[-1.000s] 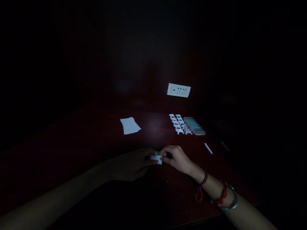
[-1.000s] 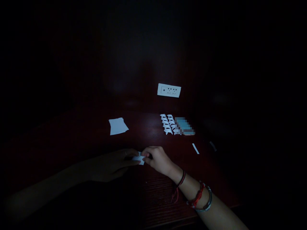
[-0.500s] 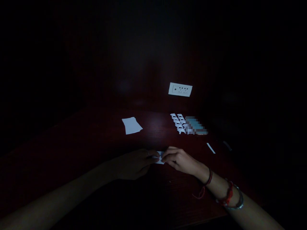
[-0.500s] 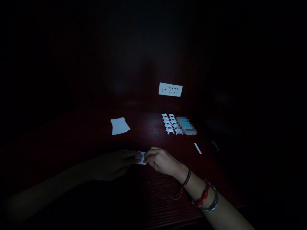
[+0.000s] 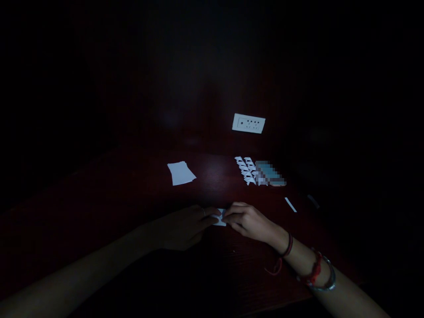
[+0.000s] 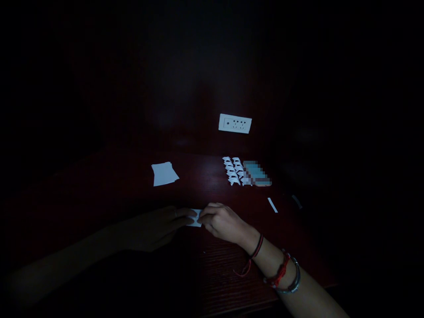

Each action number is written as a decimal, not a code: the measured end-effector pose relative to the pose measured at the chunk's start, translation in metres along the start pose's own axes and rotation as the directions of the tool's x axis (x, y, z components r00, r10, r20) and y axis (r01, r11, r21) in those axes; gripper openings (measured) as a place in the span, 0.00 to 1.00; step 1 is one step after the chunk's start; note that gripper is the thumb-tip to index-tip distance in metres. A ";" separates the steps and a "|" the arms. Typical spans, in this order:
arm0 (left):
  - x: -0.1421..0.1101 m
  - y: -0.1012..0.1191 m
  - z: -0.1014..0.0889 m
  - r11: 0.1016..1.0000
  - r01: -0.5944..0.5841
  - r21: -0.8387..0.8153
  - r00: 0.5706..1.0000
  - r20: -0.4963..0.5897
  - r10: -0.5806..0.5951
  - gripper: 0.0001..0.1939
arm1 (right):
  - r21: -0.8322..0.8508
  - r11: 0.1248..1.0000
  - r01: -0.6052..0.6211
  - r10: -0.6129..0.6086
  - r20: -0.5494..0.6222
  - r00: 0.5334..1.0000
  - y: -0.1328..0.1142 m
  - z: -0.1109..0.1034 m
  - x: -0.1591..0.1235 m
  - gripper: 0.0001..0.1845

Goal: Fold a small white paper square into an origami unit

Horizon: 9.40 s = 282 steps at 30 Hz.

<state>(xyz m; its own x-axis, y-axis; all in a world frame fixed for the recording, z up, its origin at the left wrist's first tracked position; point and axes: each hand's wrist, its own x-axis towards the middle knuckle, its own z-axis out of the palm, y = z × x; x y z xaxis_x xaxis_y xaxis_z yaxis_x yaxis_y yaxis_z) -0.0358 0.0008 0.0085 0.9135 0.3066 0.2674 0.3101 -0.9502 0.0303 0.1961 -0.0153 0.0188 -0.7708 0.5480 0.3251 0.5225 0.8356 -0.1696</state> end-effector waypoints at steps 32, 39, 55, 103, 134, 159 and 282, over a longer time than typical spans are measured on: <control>0.011 -0.006 0.016 0.998 0.051 -0.039 0.996 -0.070 -0.054 0.21 | -0.099 0.992 -0.083 0.090 0.076 0.993 -0.010 -0.007 0.003 0.12; 0.009 -0.012 0.023 0.998 0.038 -0.044 0.995 -0.087 -0.042 0.20 | -0.318 0.948 -0.009 0.068 0.173 0.983 -0.011 -0.013 0.006 0.10; 0.006 -0.001 0.014 0.979 0.127 -0.156 0.978 -0.145 -0.150 0.22 | -0.110 0.988 -0.104 0.115 0.099 0.988 -0.006 -0.013 0.004 0.14; 0.009 -0.014 0.007 0.990 0.022 -0.138 0.999 -0.042 -0.028 0.30 | -0.215 0.959 -0.183 0.189 0.008 0.982 -0.004 -0.001 0.006 0.13; 0.014 -0.006 -0.001 0.999 0.050 0.003 0.997 0.067 -0.050 0.31 | 0.049 0.922 -0.384 0.386 -0.059 0.921 0.009 0.011 0.009 0.05; 0.013 -0.010 0.006 0.992 0.072 -0.103 0.997 0.006 -0.071 0.32 | 0.119 0.964 -0.240 0.242 -0.002 0.970 0.000 0.000 0.005 0.10; 0.008 -0.007 0.003 0.990 0.024 -0.140 0.999 0.045 -0.018 0.35 | -0.239 0.970 0.044 -0.034 0.047 0.998 0.018 0.001 0.001 0.10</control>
<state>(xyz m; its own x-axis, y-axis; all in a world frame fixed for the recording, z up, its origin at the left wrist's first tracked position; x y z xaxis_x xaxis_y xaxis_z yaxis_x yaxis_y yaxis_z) -0.0297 0.0098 0.0081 0.9186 0.3260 0.2235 0.2923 -0.9409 0.1710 0.2047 0.0005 0.0146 -0.8044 0.5206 0.2862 0.5600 0.8253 0.0725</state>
